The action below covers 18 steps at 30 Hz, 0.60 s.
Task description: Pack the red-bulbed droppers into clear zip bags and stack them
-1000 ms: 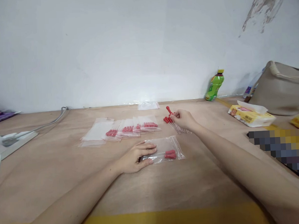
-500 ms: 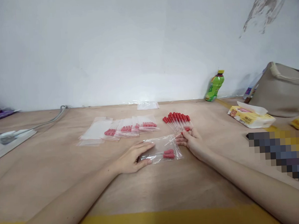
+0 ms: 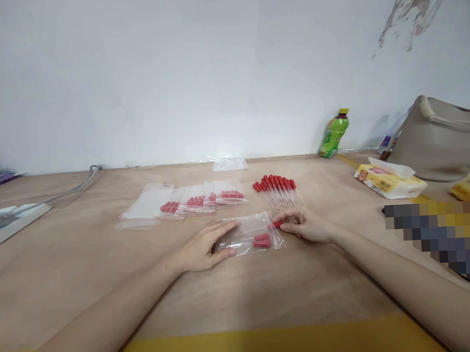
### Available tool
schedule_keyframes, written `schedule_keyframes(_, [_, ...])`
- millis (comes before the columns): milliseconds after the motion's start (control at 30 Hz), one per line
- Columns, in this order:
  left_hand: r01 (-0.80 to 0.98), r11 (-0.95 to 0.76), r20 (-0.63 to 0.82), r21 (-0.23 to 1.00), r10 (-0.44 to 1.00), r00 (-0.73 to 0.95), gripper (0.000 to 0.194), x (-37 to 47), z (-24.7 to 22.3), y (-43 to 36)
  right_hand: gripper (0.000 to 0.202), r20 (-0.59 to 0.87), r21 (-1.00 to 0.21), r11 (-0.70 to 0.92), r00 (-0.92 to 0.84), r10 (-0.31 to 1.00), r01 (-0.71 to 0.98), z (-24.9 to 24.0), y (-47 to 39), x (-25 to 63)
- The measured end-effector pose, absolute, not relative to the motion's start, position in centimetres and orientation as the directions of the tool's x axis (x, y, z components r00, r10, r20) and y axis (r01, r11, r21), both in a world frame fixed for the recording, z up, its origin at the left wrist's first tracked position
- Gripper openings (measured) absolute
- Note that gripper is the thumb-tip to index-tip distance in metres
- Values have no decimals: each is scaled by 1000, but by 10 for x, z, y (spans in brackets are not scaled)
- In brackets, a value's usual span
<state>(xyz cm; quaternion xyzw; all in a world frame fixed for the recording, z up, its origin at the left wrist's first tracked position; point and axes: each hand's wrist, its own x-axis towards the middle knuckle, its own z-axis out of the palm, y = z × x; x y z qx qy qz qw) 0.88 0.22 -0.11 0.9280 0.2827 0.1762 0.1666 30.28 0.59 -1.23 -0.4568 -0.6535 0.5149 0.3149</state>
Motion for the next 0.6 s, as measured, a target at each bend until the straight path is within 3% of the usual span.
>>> schedule_keyframes(233, [471, -779, 229, 414, 589, 775, 57, 10, 0, 2, 32, 96, -961, 160, -274, 957, 224, -18, 1, 282])
schedule_keyframes(333, [459, -781, 233, 423, 583, 778, 57, 11, 0, 2, 27, 128, -942, 191, -230, 965, 276, -18, 0, 274])
schedule_keyframes(500, [449, -785, 256, 428, 581, 772, 57, 11, -1, 2, 22, 127, -902, 252, -342, 931, 351, -15, 1, 277])
schedule_keyframes(600, [447, -786, 254, 426, 579, 775, 57, 11, -1, 2, 20, 174, -874, 290, -305, 936, 390, -18, 2, 277])
